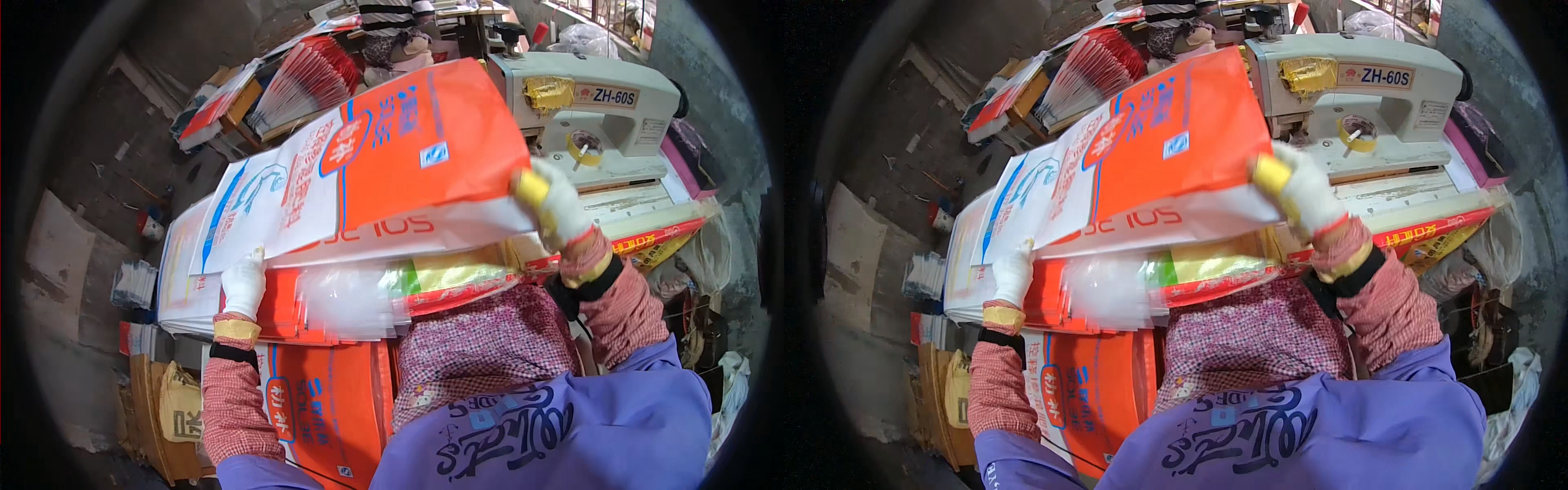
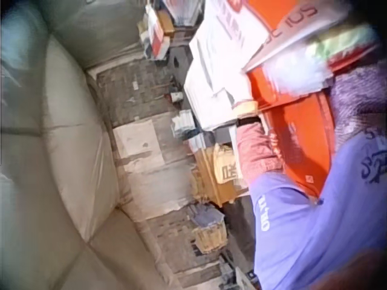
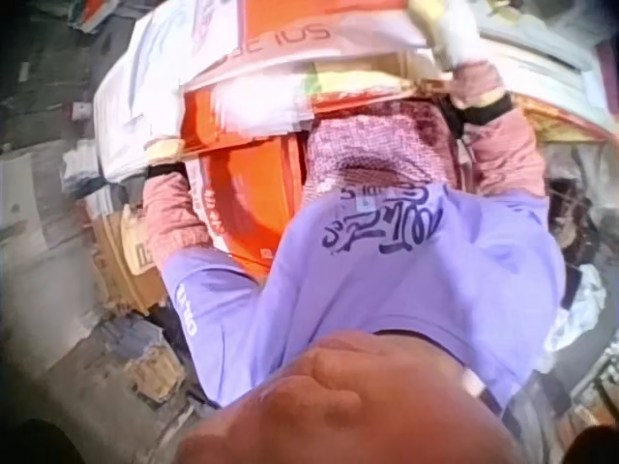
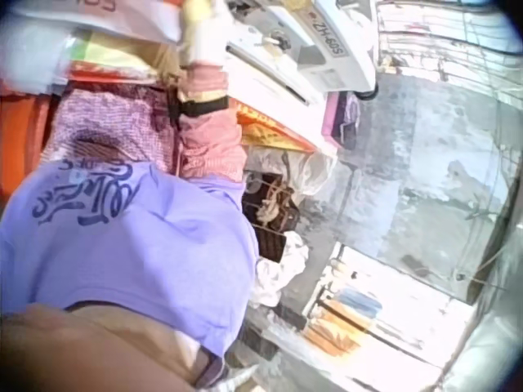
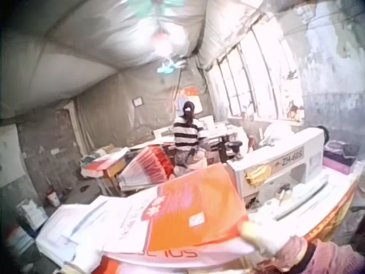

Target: The person inserts a plastic liner into a red and white bag, aligns the edges, and feeds them through a sewing machine. After stitching the top, the person sets the bag aside and repeats the process.

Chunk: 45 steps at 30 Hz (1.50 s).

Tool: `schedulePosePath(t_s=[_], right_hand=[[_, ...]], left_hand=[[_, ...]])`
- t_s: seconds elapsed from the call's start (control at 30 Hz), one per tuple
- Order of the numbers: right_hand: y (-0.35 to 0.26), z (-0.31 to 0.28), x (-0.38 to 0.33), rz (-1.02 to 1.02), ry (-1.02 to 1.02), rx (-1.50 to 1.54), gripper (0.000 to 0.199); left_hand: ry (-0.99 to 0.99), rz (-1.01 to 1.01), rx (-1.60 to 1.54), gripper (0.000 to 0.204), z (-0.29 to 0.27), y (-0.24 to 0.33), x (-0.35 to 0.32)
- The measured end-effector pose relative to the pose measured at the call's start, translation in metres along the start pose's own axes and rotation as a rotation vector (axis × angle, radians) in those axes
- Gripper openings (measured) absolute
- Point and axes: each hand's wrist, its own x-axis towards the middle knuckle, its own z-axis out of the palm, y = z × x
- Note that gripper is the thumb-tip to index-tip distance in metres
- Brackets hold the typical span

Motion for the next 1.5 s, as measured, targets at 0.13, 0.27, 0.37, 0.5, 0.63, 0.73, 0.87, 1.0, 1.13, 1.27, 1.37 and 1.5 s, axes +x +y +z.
schedulePosePath(t_s=[0.13,0.27,0.37,0.5,0.63,0.73,0.87,1.0,1.13,1.27,1.37,1.5], right_hand=[[0.041,-0.022,-0.034,-0.334,-0.147,-0.905,0.034],[0.067,-0.019,-0.019,-0.035,0.191,-0.748,0.024],[0.061,0.028,-0.009,0.227,0.167,0.03,0.027],[0.031,0.118,-0.06,0.168,-0.76,-0.572,0.035],[-0.013,0.103,-0.042,0.022,-1.319,-0.513,0.032],[-0.03,0.078,0.02,-0.27,-0.723,-0.35,0.025],[-0.025,0.072,0.1,-0.38,-0.412,-1.267,0.046],[0.021,0.054,0.097,0.174,-0.773,-1.515,0.058],[0.053,0.029,0.072,0.383,-0.643,-1.341,0.057],[0.062,0.024,0.049,0.109,-0.553,-1.535,0.055],[0.066,0.029,0.041,0.206,-0.497,-1.588,0.053],[0.083,0.057,0.038,0.12,-0.53,-1.377,0.052]], left_hand=[[0.253,0.067,-0.058,0.034,0.047,0.003,0.002],[0.19,0.068,-0.002,0.03,0.063,0.006,0.02],[0.062,-0.022,0.056,0.025,0.083,-0.029,0.036],[0.185,-0.14,-0.222,0.022,0.127,-0.131,0.013],[-0.064,-0.633,-1.547,0.022,0.139,-0.17,-0.076],[-0.162,-0.638,-1.674,0.041,0.103,-0.113,-0.165],[-0.247,-0.48,-2.032,0.057,0.028,0.004,-0.247],[-0.107,-0.68,-2.051,0.051,-0.018,0.081,-0.275],[-0.12,-0.728,-2.259,0.053,-0.017,0.114,-0.289],[-0.314,-0.763,-2.219,0.042,0.0,0.129,-0.289],[-0.001,-0.467,-1.902,0.027,0.006,0.13,-0.284],[0.278,-0.679,-2.069,0.027,0.001,0.108,-0.301]])
